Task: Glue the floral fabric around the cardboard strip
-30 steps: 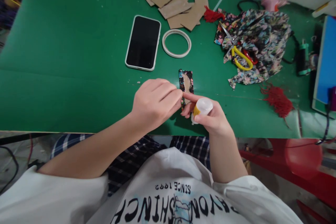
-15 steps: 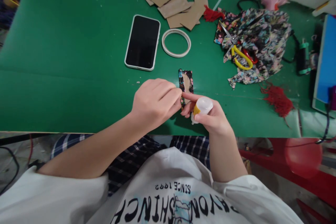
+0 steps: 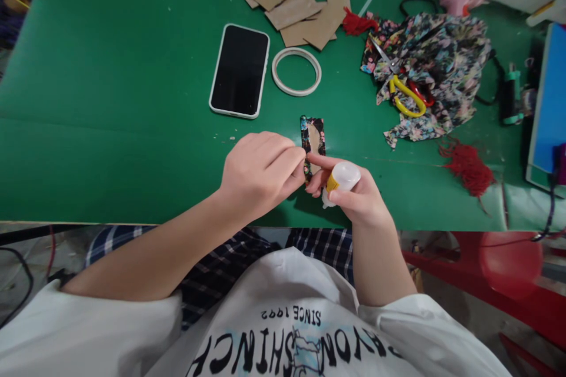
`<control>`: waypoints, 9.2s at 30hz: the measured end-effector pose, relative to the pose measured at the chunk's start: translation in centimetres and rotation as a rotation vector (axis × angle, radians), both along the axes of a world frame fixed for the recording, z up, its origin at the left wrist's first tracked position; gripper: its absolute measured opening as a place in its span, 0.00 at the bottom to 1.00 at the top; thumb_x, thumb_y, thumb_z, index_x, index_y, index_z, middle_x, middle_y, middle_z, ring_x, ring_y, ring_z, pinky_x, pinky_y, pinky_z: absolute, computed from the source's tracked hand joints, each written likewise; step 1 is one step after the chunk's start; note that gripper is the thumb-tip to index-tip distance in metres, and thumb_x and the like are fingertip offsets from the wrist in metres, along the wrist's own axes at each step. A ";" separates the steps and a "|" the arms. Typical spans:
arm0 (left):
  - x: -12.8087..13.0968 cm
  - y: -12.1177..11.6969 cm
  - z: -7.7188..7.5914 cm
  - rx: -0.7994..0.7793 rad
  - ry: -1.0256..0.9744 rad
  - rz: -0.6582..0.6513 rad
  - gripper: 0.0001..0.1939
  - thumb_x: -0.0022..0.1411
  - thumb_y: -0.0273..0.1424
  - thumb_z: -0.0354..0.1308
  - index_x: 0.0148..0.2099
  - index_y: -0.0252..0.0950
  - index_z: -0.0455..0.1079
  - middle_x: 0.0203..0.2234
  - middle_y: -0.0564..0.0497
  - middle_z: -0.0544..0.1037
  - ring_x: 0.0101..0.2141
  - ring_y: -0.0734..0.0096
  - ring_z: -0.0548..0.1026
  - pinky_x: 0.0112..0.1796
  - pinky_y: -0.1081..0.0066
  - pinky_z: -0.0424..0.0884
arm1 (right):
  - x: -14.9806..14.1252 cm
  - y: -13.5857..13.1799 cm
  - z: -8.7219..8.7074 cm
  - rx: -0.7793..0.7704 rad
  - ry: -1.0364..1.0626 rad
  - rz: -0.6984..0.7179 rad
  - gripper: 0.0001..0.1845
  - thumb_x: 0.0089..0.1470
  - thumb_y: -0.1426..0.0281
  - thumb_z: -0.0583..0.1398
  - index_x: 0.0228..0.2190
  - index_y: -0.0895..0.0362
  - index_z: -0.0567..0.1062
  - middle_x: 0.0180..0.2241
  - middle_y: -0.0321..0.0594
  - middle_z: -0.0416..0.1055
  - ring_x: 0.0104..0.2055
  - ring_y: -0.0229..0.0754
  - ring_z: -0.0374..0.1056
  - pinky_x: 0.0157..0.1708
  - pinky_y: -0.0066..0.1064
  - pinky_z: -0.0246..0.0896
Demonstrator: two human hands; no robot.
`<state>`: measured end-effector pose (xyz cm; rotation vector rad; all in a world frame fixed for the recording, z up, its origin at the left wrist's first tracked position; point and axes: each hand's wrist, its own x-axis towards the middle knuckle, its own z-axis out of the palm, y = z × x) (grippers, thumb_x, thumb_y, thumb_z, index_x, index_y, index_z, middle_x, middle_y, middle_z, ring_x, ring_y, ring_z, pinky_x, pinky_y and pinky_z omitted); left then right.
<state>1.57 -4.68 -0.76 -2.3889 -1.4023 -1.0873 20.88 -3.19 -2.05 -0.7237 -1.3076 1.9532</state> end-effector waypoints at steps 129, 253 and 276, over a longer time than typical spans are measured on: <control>0.8 -0.1 1.8 -0.503 -0.434 0.008 0.05 0.53 0.23 0.54 0.27 0.35 0.64 0.23 0.57 0.70 0.27 0.79 0.68 0.30 0.77 0.64 | -0.7 -1.6 1.9 0.700 -0.562 -0.113 0.34 0.47 0.72 0.63 0.56 0.49 0.63 0.43 0.39 0.75 0.39 0.39 0.73 0.42 0.34 0.67; 0.5 -0.3 0.5 -0.055 -0.307 -0.049 0.04 0.58 0.24 0.57 0.36 0.37 0.66 0.30 0.53 0.74 0.33 0.73 0.72 0.36 0.72 0.70 | -1.1 -1.4 1.1 -0.055 0.128 -0.160 0.26 0.44 0.62 0.64 0.47 0.52 0.73 0.22 0.33 0.72 0.20 0.32 0.63 0.23 0.28 0.64; 0.8 -0.4 0.7 -0.035 -0.309 0.018 0.04 0.56 0.22 0.57 0.33 0.36 0.66 0.27 0.53 0.74 0.31 0.74 0.71 0.33 0.72 0.70 | -1.7 -2.5 2.0 0.140 -0.081 -0.168 0.28 0.47 0.69 0.64 0.51 0.49 0.69 0.26 0.34 0.72 0.28 0.35 0.66 0.26 0.29 0.64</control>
